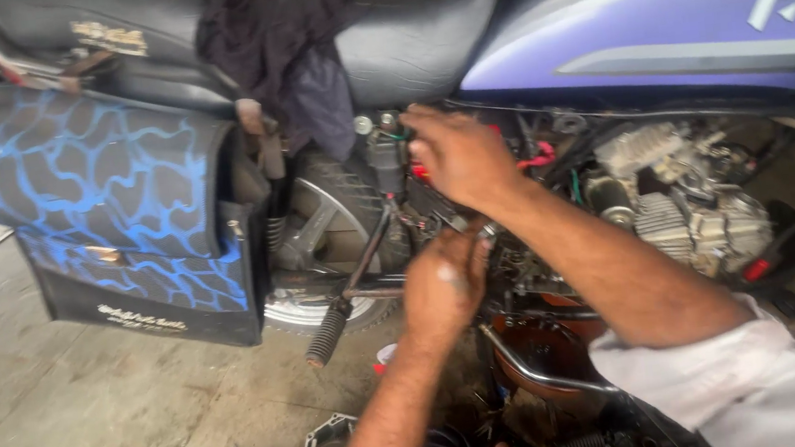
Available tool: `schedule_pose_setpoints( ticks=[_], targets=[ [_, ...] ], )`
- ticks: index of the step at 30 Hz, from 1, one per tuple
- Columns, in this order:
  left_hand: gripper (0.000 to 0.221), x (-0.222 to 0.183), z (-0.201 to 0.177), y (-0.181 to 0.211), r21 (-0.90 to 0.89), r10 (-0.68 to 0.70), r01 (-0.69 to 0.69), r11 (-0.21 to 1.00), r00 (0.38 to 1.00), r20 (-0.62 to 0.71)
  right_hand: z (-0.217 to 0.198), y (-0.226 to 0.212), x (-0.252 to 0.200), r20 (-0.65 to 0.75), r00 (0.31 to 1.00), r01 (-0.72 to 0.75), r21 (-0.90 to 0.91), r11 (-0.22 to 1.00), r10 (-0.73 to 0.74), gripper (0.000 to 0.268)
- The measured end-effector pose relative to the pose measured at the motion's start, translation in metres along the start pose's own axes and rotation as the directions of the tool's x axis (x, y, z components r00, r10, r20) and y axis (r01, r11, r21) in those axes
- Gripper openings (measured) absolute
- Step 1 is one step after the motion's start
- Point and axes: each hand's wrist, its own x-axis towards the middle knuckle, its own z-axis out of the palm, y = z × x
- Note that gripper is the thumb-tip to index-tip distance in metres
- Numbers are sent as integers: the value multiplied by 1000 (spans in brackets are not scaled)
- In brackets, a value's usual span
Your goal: The person sits on the floor beside a motorcycle with its engine partially disassembled and uses a socket wrench to loosen and tighten bolts on the engine and frame area, handling small engine parts and fasteners from a parts tray on the ground.
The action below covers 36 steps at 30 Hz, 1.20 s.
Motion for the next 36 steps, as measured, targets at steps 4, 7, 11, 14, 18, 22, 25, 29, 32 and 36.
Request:
schedule_pose_setpoints(
  ticks=[4,7,11,14,18,22,25,29,32,36],
  targets=[
    [25,20,-25,-6,139,146,-142,980,989,-22,-58,20,-55,83,949,-309,70,948,303,26],
    [24,27,-32,-13,96,179,-179,979,984,11,-76,52,-91,178,955,-235,-33,971,237,25],
    [29,13,-22,-21,-41,101,-99,994,994,40,-82,69,-110,226,974,57,-184,981,-14,32],
    [31,-11,-15,-25,-121,14,-15,993,1000,-13,-74,79,-113,265,964,66,-232,971,-2,33],
    [30,-35,5,-28,-200,-226,222,954,974,4,-78,76,-117,286,958,104,-228,968,-35,32],
    [24,-44,21,-22,-402,-345,289,869,936,-71,-86,70,-118,361,932,122,-249,961,-25,34],
    [22,-45,29,-20,-443,-311,212,871,936,-163,-88,78,-118,360,933,107,-223,969,-20,34],
    [21,-61,35,-26,-484,-299,175,857,935,-192,-86,90,-121,414,909,112,-161,981,-36,30],
    [21,-62,29,-22,-231,-69,2,973,956,-284,-92,88,-124,487,872,37,-163,986,48,30],
    [25,-62,24,-2,45,178,-172,984,935,-306,-104,58,-116,484,875,101,-193,976,5,44]
  ],
)
